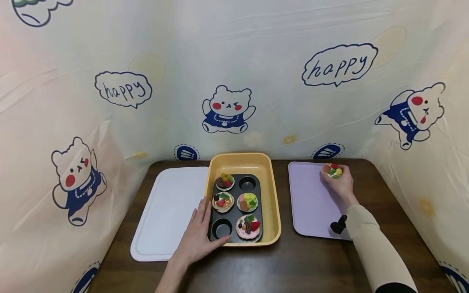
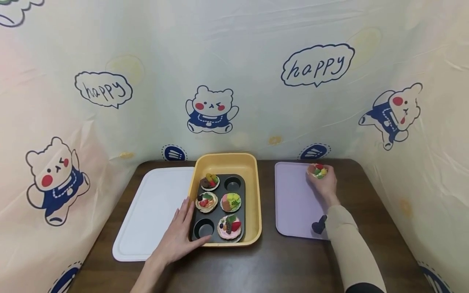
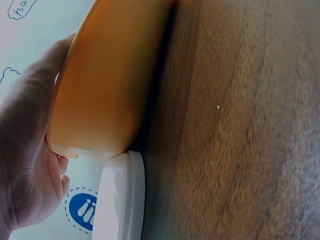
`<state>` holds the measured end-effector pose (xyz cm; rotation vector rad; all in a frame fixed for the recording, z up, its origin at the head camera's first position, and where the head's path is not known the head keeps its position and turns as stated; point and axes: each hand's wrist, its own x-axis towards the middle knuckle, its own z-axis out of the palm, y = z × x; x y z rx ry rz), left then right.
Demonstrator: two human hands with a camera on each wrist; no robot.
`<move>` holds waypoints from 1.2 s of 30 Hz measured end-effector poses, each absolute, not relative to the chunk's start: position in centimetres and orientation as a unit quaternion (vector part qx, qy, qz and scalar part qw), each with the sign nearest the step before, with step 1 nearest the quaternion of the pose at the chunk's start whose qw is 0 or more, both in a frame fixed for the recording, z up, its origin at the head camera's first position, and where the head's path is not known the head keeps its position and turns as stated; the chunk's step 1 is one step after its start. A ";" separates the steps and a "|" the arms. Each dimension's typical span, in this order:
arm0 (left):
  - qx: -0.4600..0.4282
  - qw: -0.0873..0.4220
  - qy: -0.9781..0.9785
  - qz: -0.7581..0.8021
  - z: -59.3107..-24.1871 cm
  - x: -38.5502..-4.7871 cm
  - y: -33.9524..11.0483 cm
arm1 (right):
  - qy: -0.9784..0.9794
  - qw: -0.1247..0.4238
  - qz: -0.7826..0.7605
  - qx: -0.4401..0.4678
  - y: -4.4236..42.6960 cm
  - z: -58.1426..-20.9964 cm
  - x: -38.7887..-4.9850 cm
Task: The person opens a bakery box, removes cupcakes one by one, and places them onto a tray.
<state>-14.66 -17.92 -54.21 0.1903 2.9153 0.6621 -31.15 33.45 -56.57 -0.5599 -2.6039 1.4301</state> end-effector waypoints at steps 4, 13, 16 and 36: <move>0.063 0.072 0.970 0.222 -54.2 -14.7 -17.9 | -0.861 0.054 0.471 -0.185 33.5 -56.4 -31.2; 0.067 0.070 0.971 0.221 -54.2 -14.8 -17.9 | -0.866 0.059 0.468 -0.167 33.7 -55.3 -30.7; 0.067 0.070 0.971 0.220 -54.2 -14.8 -18.0 | -0.865 0.071 0.471 -0.155 33.7 -54.9 -30.6; 0.066 0.069 0.970 0.224 -54.4 -14.8 -18.0 | -0.954 0.169 0.193 0.152 31.4 -53.5 -30.5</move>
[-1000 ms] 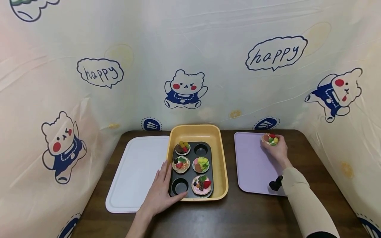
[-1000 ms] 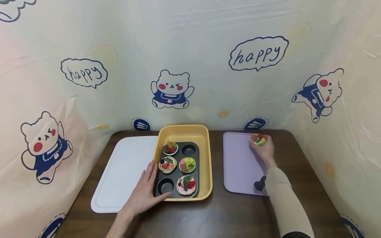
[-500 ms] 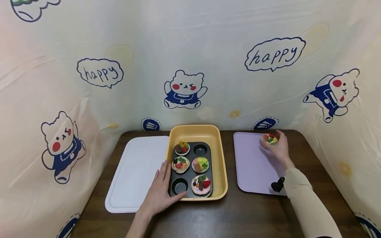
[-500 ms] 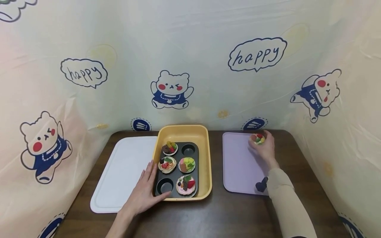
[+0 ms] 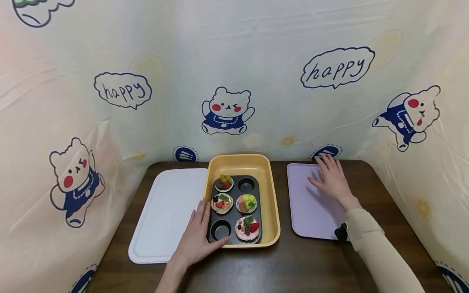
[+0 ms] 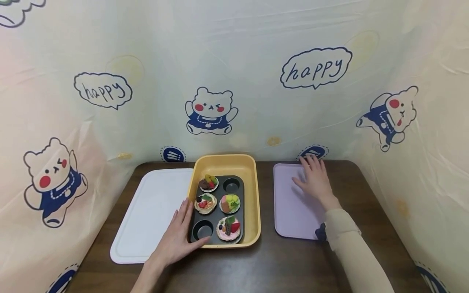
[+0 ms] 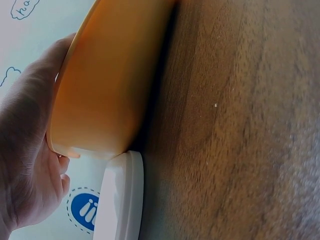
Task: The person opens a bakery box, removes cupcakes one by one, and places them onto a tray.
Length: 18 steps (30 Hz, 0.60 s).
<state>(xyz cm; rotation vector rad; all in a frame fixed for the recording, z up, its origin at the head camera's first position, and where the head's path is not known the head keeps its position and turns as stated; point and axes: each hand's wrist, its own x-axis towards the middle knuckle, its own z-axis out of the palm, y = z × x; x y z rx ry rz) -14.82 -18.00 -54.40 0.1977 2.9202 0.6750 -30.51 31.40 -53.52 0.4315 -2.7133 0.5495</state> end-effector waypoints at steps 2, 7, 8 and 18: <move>0.067 0.069 0.970 0.223 -54.4 -14.8 -18.0 | -0.957 0.150 0.186 0.167 30.5 -53.2 -30.5; 0.071 0.065 0.971 0.220 -54.4 -14.8 -18.0 | -0.956 0.093 0.193 0.198 27.5 -52.0 -29.9; 0.071 0.065 0.971 0.218 -54.4 -14.8 -18.0 | -0.955 0.084 0.197 0.205 26.8 -51.8 -29.7; 0.074 0.055 0.972 0.218 -54.6 -14.8 -18.1 | -0.930 0.042 0.196 0.308 20.3 -49.5 -27.9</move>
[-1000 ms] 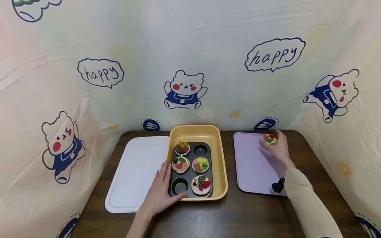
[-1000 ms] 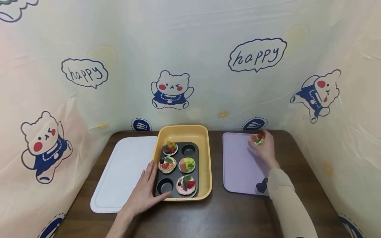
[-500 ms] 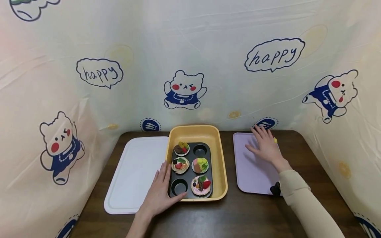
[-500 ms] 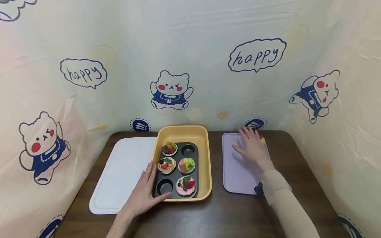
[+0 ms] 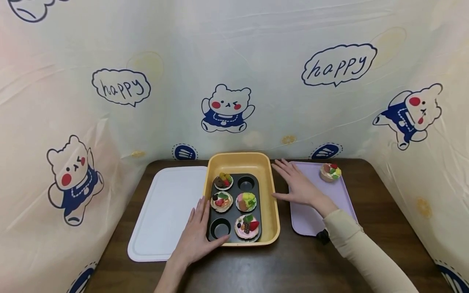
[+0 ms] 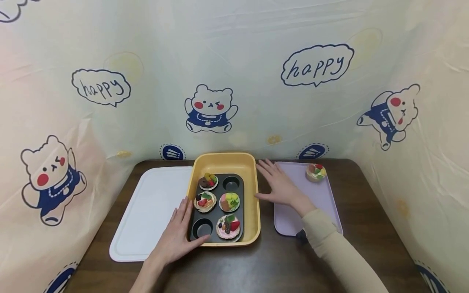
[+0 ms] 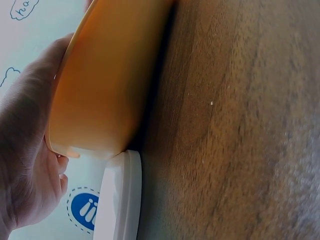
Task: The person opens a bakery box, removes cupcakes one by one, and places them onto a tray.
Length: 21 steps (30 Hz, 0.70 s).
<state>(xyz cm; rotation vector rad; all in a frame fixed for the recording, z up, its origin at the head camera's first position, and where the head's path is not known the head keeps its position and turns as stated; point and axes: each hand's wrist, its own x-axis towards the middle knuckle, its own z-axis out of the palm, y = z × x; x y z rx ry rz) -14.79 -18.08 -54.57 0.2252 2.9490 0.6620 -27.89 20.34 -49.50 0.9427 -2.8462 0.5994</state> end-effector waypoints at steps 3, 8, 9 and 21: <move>0.076 0.050 0.971 0.219 -54.7 -14.7 -18.1 | -0.922 0.034 0.192 0.334 18.8 -49.3 -27.5; 0.074 0.049 0.971 0.222 -54.6 -14.8 -18.0 | -0.909 0.011 0.204 0.363 16.8 -49.2 -27.2; 0.074 0.049 0.971 0.223 -54.6 -14.8 -17.9 | -0.909 0.003 0.204 0.364 16.5 -49.3 -27.2; 0.076 0.052 0.969 0.229 -54.6 -14.7 -18.1 | -0.900 -0.049 0.198 0.385 13.0 -49.8 -27.4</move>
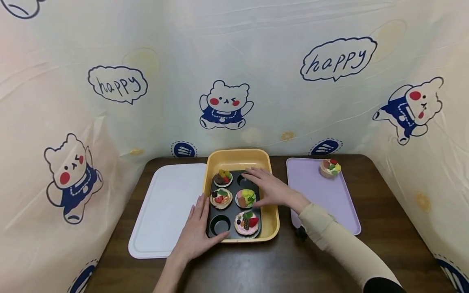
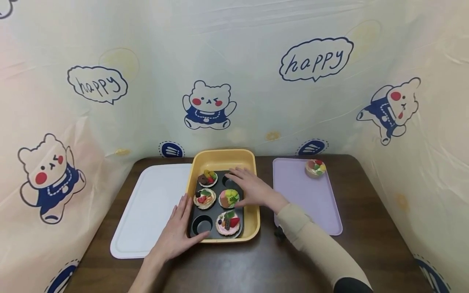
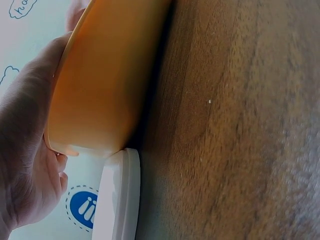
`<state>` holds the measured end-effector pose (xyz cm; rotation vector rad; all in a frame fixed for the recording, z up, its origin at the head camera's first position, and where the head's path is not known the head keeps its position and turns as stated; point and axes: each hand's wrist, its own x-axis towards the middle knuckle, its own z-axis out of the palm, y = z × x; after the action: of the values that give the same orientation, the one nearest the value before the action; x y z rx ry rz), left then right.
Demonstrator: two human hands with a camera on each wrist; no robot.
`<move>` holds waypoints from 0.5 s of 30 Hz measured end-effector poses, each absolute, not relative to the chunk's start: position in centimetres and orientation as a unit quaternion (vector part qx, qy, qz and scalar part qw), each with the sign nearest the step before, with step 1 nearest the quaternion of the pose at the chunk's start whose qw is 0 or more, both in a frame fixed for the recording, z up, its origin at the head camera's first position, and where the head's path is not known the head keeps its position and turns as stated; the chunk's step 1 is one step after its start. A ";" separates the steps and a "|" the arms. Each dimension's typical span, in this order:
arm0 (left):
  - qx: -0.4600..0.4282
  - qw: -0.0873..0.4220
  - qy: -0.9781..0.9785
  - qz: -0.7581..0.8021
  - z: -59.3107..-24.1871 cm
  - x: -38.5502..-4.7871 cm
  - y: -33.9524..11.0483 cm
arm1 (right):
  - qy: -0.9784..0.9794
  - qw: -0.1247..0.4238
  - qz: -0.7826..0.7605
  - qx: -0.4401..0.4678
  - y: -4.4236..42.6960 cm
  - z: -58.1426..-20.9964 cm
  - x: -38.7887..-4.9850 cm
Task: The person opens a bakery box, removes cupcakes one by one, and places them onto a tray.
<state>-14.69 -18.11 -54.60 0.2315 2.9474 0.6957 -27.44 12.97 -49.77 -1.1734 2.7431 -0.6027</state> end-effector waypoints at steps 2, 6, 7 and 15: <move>0.076 0.053 0.969 0.229 -54.6 -14.7 -18.1 | 0.901 0.057 -0.193 -0.385 12.6 -50.0 -27.6; 0.077 0.040 0.968 0.235 -54.7 -14.5 -18.1 | 0.902 0.075 -0.193 -0.378 12.1 -50.3 -27.8; 0.077 0.036 0.968 0.236 -54.7 -14.5 -18.1 | 0.902 0.078 -0.194 -0.378 12.0 -50.3 -27.9; 0.077 0.041 0.967 0.240 -54.7 -14.5 -18.0 | 0.896 0.103 -0.212 -0.377 11.3 -51.0 -28.3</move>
<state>-14.51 -17.97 -54.68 0.2372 2.9612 0.7362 -28.29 11.30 -50.96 -1.1130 2.6427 -0.6254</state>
